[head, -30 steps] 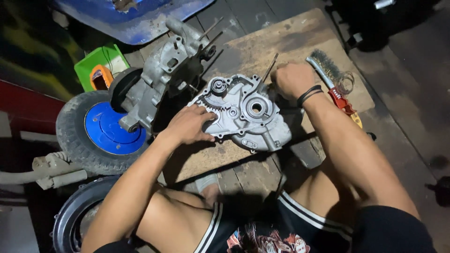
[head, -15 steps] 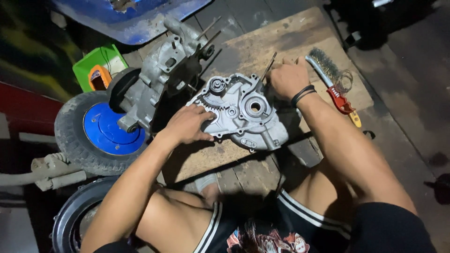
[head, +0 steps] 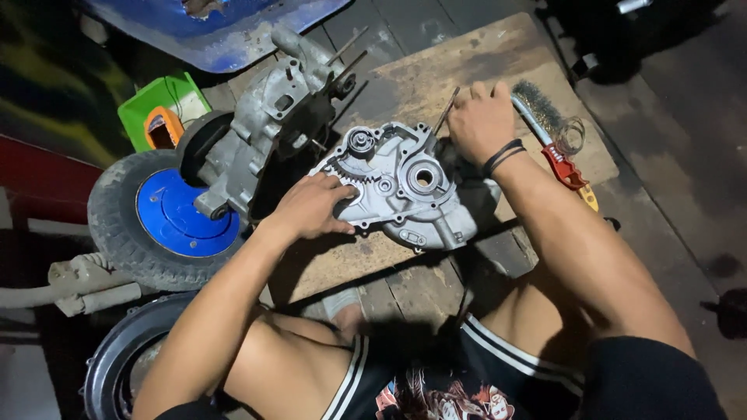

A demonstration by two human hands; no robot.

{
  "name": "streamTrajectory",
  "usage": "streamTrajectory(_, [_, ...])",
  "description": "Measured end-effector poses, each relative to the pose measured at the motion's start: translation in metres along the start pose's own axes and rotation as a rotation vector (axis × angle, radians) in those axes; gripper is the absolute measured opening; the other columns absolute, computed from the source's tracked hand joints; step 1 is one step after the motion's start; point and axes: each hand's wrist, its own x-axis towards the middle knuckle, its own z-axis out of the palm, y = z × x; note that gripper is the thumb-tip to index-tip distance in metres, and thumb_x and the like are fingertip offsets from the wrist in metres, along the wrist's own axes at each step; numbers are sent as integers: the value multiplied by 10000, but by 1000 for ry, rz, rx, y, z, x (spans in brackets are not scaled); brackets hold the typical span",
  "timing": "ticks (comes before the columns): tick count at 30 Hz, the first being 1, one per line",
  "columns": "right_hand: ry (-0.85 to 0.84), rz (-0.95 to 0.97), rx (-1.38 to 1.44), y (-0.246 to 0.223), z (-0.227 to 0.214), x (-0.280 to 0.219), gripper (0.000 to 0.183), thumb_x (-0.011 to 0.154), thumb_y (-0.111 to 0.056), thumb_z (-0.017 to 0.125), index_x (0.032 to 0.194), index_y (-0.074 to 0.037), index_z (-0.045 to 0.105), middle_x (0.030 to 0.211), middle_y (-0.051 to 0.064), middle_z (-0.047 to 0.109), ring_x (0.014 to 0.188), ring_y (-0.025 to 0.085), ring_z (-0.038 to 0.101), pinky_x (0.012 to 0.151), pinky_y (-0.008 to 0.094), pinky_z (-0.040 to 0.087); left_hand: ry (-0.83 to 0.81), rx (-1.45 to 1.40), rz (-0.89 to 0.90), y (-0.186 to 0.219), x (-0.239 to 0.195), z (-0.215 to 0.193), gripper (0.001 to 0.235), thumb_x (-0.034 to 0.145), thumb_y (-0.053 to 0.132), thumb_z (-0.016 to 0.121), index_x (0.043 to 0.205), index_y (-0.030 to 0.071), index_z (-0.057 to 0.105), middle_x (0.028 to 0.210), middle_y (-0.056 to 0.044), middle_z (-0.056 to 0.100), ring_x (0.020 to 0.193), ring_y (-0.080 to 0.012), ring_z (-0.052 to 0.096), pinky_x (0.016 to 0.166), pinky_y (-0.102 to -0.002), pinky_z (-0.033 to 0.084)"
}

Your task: Cleaning and inspecting the internal components of a motorcycle engine housing using a screwdriver.

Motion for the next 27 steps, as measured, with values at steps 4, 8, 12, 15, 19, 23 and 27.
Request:
streamTrajectory(4, [-81,-56,63,3,35,-7,267,977,-270,545,849,-229,776,899,-16,753,963,266,608,795,458,337,10,-8,2,-1,0,2,761,761,655,778,1379,236,626,1263,-103,663,1247,-285,569,1078,-404,405])
streamTrajectory(8, [26,-30,3,12,36,-12,262,949,-237,553,770,-205,742,798,11,707,891,258,581,759,433,314,-3,-6,5,3,-2,-4,767,769,654,770,1393,236,616,1262,-110,666,1251,-290,570,1084,-408,409])
streamTrajectory(12, [57,-17,-64,16,37,-12,225,918,-278,563,815,-261,762,872,7,728,905,277,551,760,451,320,-12,6,-1,3,1,-5,779,762,664,774,1394,237,615,1260,-108,668,1252,-286,573,1076,-411,413])
streamTrajectory(15, [198,-83,49,23,45,-6,261,916,-248,587,743,-175,768,810,96,728,935,335,594,770,466,401,-15,-18,11,4,-1,-8,777,774,642,777,1393,202,617,1258,-132,670,1242,-309,578,1082,-423,414])
streamTrajectory(19, [142,-24,-64,8,57,-16,267,919,-289,558,755,-301,769,745,-43,705,863,256,589,753,427,345,-14,4,1,0,1,2,772,755,672,775,1373,235,626,1237,-102,678,1226,-285,584,1067,-411,423])
streamTrajectory(23, [221,-77,2,14,30,-21,254,907,-293,599,731,-184,747,786,65,682,901,300,582,740,438,388,6,12,11,-2,4,1,783,755,674,773,1382,234,617,1252,-105,670,1234,-288,580,1078,-410,415])
streamTrajectory(27, [153,-18,-68,24,48,-17,242,935,-283,574,787,-267,766,767,-11,701,892,274,615,740,445,376,1,20,28,-6,6,7,780,757,681,763,1375,228,617,1272,-119,661,1241,-299,582,1076,-423,425])
